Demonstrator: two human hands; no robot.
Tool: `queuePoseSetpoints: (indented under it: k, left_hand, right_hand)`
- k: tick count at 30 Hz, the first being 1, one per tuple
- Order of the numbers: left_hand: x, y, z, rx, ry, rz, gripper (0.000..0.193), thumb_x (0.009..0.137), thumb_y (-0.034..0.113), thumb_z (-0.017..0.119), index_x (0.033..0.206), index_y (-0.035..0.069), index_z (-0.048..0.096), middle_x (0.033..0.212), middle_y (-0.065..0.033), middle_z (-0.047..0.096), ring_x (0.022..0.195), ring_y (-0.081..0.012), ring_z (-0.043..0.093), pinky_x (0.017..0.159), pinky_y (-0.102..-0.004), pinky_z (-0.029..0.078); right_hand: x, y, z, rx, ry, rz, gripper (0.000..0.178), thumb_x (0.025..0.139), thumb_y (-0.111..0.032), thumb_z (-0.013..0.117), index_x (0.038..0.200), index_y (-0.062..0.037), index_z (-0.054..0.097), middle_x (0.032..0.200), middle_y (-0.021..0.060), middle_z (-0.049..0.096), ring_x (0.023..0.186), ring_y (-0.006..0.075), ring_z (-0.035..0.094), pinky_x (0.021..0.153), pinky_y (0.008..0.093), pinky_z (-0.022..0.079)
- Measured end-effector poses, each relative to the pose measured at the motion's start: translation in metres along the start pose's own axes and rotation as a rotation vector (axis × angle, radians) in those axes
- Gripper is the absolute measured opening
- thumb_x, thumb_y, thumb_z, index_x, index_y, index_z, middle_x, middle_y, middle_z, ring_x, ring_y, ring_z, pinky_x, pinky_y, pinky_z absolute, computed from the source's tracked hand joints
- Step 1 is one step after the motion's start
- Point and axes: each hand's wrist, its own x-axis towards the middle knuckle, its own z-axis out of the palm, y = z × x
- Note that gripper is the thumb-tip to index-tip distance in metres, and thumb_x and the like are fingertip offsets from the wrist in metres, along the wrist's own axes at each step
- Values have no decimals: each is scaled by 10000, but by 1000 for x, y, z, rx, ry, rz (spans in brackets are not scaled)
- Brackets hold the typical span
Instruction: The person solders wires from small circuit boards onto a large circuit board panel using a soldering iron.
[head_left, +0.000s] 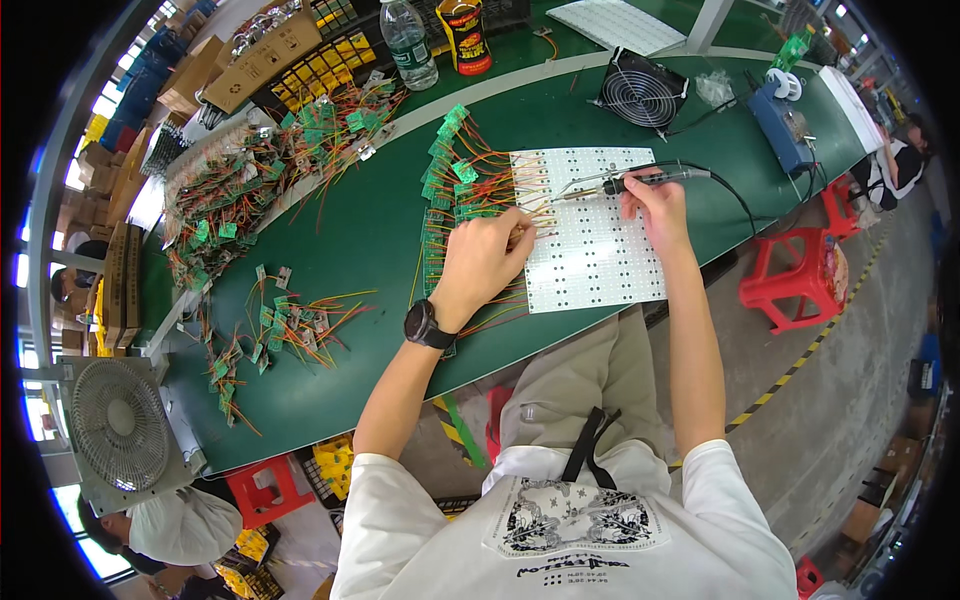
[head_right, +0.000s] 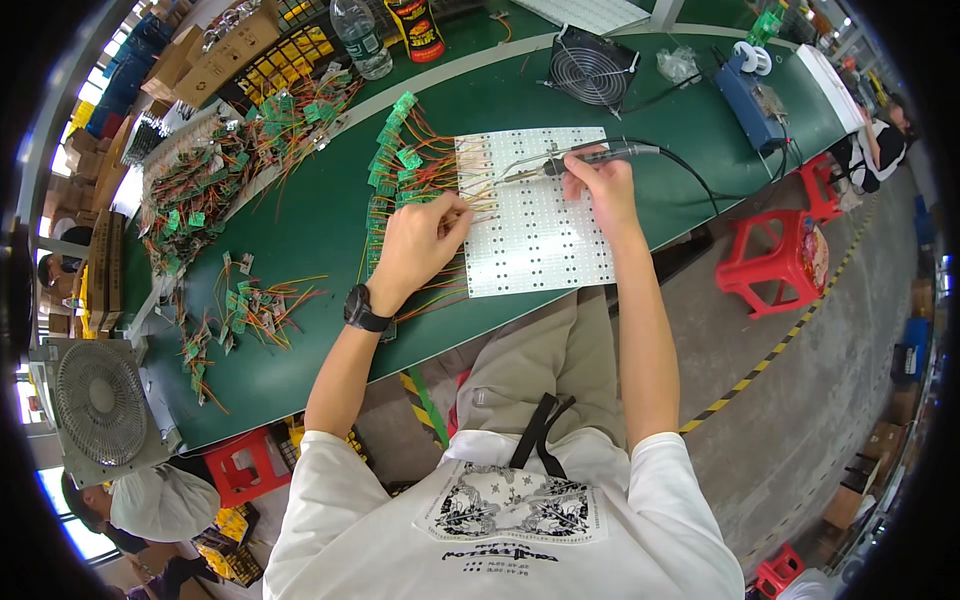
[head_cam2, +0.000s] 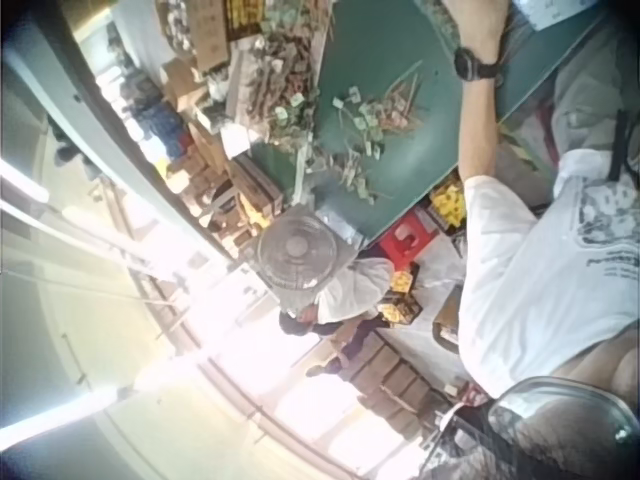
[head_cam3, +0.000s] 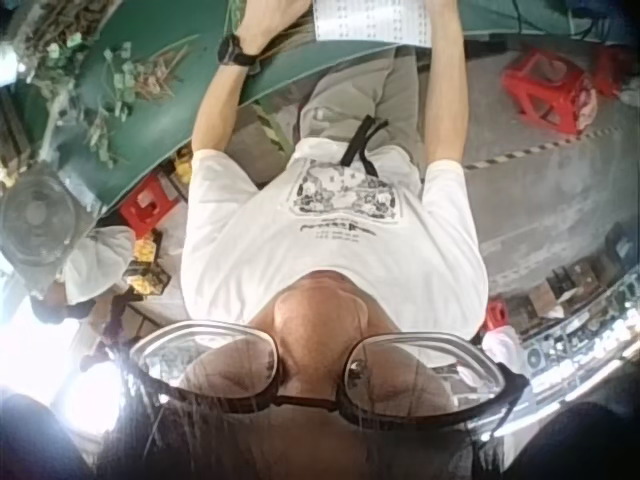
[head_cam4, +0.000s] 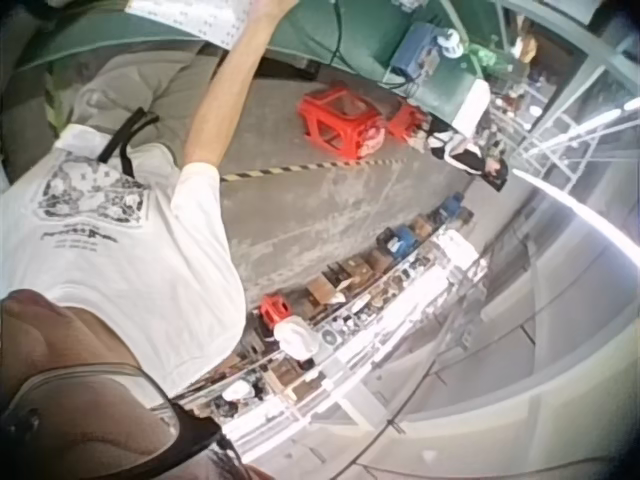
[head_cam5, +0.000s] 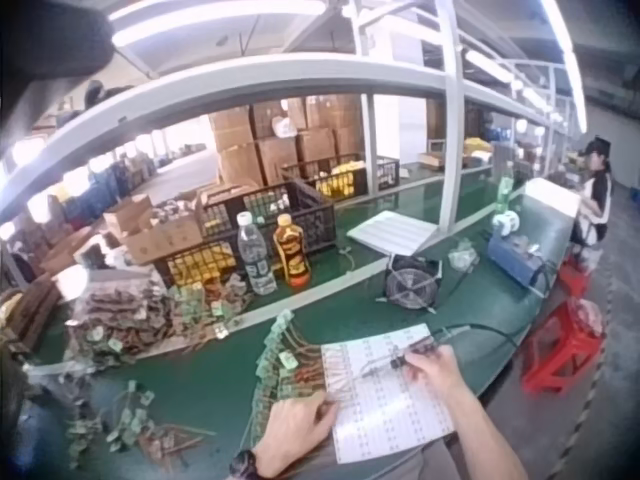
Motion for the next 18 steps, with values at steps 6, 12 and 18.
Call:
queuePoseSetpoints:
  k: [6, 12, 18]
  left_hand:
    - [-10, 0, 3, -123, 151, -20, 103, 852, 128, 678, 863, 26, 665, 750, -82, 681, 581, -238, 617, 535, -328, 488]
    - [-9, -7, 7, 168, 266, 223, 100, 862, 131, 671, 878, 44, 626, 786, -73, 649, 710, -266, 619, 585, -363, 509]
    - [-11, -10, 8, 68, 244, 51, 113, 917, 100, 603, 1004, 33, 571, 779, -105, 652, 627, -266, 617, 580, -367, 508]
  right_hand:
    - [-1, 3, -5, -19, -7, 1, 195, 865, -99, 680, 979, 53, 635, 720, 106, 647, 548, 155, 594, 514, 265, 434]
    - [0, 7, -7, -35, -11, 4, 211, 872, -106, 674, 1003, 53, 628, 715, 107, 648, 541, 156, 589, 515, 261, 425]
    - [-1, 5, -6, -17, -9, 6, 216, 868, -97, 679, 1009, 58, 626, 705, 111, 649, 537, 160, 589, 515, 265, 425]
